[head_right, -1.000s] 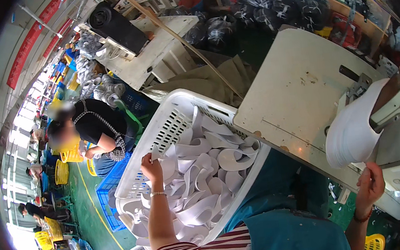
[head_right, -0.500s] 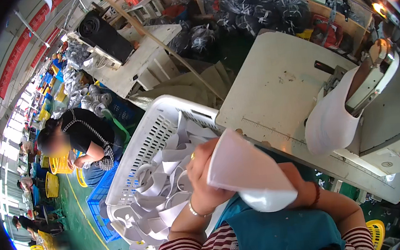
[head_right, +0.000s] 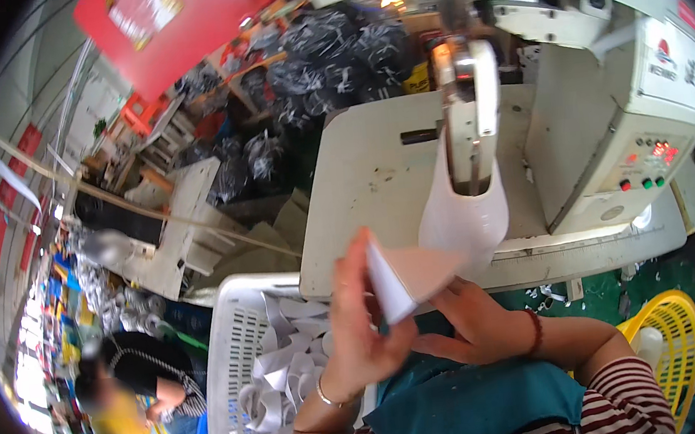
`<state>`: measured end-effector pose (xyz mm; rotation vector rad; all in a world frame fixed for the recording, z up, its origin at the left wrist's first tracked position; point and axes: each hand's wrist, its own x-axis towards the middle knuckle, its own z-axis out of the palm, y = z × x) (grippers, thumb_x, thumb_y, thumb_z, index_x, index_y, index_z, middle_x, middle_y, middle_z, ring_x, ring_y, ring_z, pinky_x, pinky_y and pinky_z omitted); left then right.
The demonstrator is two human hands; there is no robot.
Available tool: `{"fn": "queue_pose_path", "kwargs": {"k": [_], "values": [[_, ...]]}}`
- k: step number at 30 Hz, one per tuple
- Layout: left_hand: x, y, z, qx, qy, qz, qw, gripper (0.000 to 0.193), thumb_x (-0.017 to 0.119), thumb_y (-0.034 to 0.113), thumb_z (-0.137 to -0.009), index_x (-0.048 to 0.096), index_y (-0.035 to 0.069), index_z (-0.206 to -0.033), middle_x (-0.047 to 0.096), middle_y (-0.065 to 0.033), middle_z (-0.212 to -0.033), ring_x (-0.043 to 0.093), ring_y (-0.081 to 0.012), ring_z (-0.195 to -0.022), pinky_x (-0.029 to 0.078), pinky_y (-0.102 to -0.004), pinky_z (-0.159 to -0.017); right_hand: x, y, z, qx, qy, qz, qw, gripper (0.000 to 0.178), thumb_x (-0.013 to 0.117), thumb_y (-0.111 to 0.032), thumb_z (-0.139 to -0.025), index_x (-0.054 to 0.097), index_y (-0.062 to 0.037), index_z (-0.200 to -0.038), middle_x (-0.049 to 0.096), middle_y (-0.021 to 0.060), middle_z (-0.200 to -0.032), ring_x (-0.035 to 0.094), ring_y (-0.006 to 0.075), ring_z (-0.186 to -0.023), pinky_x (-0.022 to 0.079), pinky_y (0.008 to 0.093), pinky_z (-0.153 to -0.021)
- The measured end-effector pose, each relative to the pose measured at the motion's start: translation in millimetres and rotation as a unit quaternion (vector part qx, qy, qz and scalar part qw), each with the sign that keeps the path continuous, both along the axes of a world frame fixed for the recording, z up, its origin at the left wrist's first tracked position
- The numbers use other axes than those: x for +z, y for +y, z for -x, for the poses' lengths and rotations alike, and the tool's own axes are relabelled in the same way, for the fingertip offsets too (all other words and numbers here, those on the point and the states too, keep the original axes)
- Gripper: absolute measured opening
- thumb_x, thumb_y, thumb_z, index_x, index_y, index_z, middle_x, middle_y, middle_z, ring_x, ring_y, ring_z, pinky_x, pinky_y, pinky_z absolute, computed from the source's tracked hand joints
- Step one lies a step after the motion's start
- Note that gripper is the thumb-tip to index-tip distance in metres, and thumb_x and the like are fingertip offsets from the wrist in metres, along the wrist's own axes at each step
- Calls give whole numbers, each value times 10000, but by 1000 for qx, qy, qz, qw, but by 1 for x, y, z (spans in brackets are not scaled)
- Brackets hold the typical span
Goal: The person takes fabric pieces from a basket, folds and feeds them into a sewing machine to stitch them, and stacks the finished pieces onto the machine post.
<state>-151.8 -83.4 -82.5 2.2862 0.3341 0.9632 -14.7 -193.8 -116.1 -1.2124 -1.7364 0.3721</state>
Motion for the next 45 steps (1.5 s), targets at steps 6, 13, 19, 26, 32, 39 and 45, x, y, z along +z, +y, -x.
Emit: {"fn": "queue_pose_path", "kwargs": {"k": [6,13,19,26,32,39,45], "values": [[12,5,-15,-171,-69,-6,983,471,646,77,-645,575,8,-1106,566,-116,-844,582,-281,-761,486,-328,-644,-7,-11,-17,54,217,-17,974,621,618,-121,-801,280,-14,-1311,448,120,-1247,473,235,-1103,364,366,-925],[40,20,-40,-149,-143,-13,978,386,583,175,-746,553,10,-1094,539,-143,-948,505,-239,-806,426,-310,-717,29,-16,-44,231,489,145,828,374,427,-145,-925,336,-11,-1263,509,136,-1171,582,249,-997,455,356,-857],[48,21,-71,-402,100,308,856,322,488,210,-877,525,-3,-1116,569,-83,-1024,534,-162,-962,399,-296,-854,61,-14,-74,234,267,211,911,250,574,-193,-867,573,26,-986,592,38,-784,560,103,-679,457,241,-567],[76,40,-97,-374,111,420,820,204,633,165,-819,603,5,-943,600,7,-822,529,-49,-745,422,-208,-690,77,-27,-102,-31,361,90,928,179,668,-160,-801,637,3,-869,590,-27,-725,485,21,-641,401,181,-566],[95,67,-132,-318,31,349,881,151,646,138,-804,642,-7,-844,600,10,-754,525,-49,-716,411,-194,-671,77,-1,-139,-82,404,-107,905,110,586,-120,-848,616,-16,-827,606,-8,-766,525,44,-712,419,197,-666],[93,85,-157,-303,2,338,891,157,578,162,-855,604,16,-801,556,29,-728,480,-32,-666,386,-185,-621,72,22,-152,-96,450,-161,873,119,579,-119,-851,639,-17,-847,621,-1,-756,536,48,-684,418,196,-657],[93,86,-165,-279,-24,361,889,207,566,178,-852,565,38,-699,472,55,-661,393,-35,-635,314,-186,-589,81,33,-151,-113,484,-164,852,111,586,-109,-839,647,-17,-829,636,8,-757,563,58,-677,433,197,-641]]}}
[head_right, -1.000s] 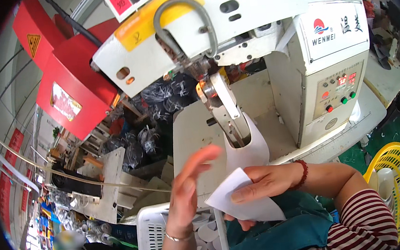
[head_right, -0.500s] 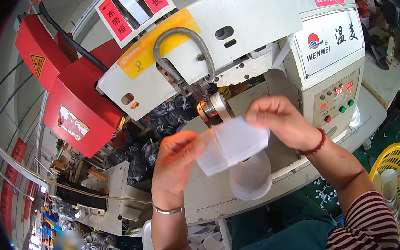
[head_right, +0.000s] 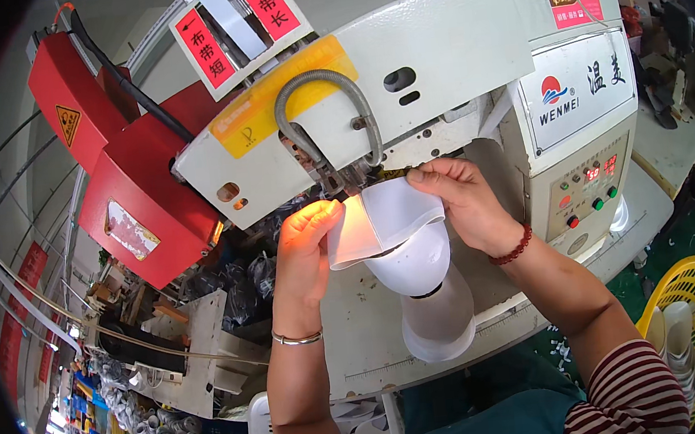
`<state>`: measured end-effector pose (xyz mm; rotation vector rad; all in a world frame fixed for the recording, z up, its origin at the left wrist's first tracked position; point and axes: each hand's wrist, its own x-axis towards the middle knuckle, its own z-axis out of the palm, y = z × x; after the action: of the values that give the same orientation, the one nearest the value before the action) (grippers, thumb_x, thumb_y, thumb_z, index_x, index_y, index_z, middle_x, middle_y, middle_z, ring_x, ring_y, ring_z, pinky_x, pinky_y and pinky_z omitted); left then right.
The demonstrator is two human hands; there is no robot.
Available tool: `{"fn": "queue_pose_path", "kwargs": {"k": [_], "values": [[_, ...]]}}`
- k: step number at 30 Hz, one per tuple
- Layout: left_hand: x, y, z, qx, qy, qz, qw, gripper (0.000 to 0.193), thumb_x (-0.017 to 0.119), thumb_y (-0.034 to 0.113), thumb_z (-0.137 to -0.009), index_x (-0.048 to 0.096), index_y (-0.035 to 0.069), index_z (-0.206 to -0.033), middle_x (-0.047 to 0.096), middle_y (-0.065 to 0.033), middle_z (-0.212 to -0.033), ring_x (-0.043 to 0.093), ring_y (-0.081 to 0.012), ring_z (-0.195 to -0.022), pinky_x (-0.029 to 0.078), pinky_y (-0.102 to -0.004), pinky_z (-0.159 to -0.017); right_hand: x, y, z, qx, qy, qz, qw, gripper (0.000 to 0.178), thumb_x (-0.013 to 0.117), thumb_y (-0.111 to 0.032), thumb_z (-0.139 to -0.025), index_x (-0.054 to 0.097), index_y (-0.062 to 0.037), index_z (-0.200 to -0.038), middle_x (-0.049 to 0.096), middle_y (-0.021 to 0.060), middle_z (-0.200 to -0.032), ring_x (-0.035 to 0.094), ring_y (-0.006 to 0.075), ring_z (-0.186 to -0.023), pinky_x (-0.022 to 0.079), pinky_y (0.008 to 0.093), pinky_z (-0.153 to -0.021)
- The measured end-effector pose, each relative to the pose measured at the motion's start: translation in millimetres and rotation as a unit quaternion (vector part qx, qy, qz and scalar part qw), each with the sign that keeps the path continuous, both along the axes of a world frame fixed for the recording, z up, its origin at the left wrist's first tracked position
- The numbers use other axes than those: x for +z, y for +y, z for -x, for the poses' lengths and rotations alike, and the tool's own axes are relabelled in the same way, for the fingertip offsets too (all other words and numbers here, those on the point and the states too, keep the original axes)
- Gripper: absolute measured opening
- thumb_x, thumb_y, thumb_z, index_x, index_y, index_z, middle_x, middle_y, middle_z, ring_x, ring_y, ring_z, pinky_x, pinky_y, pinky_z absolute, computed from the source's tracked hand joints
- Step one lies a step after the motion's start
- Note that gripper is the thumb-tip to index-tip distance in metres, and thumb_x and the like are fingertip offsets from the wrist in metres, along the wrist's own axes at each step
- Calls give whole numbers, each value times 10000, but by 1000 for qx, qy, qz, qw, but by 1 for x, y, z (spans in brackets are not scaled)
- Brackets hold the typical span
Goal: The person takes fabric pieces from a basket, folds and feeds them into a sewing machine to stitch them, and stacks the finished pieces onto the machine post.
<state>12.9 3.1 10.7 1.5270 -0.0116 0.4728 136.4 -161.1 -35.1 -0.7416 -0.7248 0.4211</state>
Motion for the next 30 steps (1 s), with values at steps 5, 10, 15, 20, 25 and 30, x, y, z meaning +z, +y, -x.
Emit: {"fn": "queue_pose_path", "kwargs": {"k": [5,10,15,20,25,30], "values": [[-3,5,-4,-12,1,29,999,194,552,136,-846,542,38,-678,454,53,-652,387,-38,-615,311,-187,-572,-2,5,-6,33,39,-6,999,98,595,-99,-824,650,-20,-806,645,26,-758,587,76,-678,447,202,-647],[0,6,-6,-19,9,70,997,162,551,135,-849,603,-15,-817,568,0,-755,505,-64,-695,395,-195,-640,-1,10,-7,36,67,-32,997,96,589,-86,-810,642,-14,-776,642,48,-737,595,102,-659,456,219,-606],[2,5,-10,-12,12,100,995,166,508,120,-865,601,-17,-873,616,-45,-793,566,-88,-702,445,-210,-641,-5,15,-10,28,113,-27,993,105,585,-87,-807,636,-7,-762,636,59,-711,582,116,-602,451,233,-546],[0,10,-11,-38,24,102,994,203,480,147,-888,598,-18,-886,619,-51,-808,569,-92,-704,444,-212,-637,-5,15,-11,32,114,-23,993,114,580,-92,-811,639,-1,-775,628,60,-689,566,123,-557,448,229,-531],[0,8,-12,-37,20,104,994,204,482,151,-888,596,-17,-892,620,-51,-807,570,-95,-696,446,-216,-628,-1,14,-6,29,125,-15,992,128,576,-98,-816,644,9,-809,629,56,-697,563,121,-556,447,227,-532],[0,7,-12,-39,17,106,993,202,488,154,-886,595,-16,-894,620,-51,-807,572,-96,-696,451,-222,-635,-1,12,-6,31,120,-11,992,130,577,-103,-819,639,11,-821,629,55,-707,560,120,-552,446,227,-531]]}}
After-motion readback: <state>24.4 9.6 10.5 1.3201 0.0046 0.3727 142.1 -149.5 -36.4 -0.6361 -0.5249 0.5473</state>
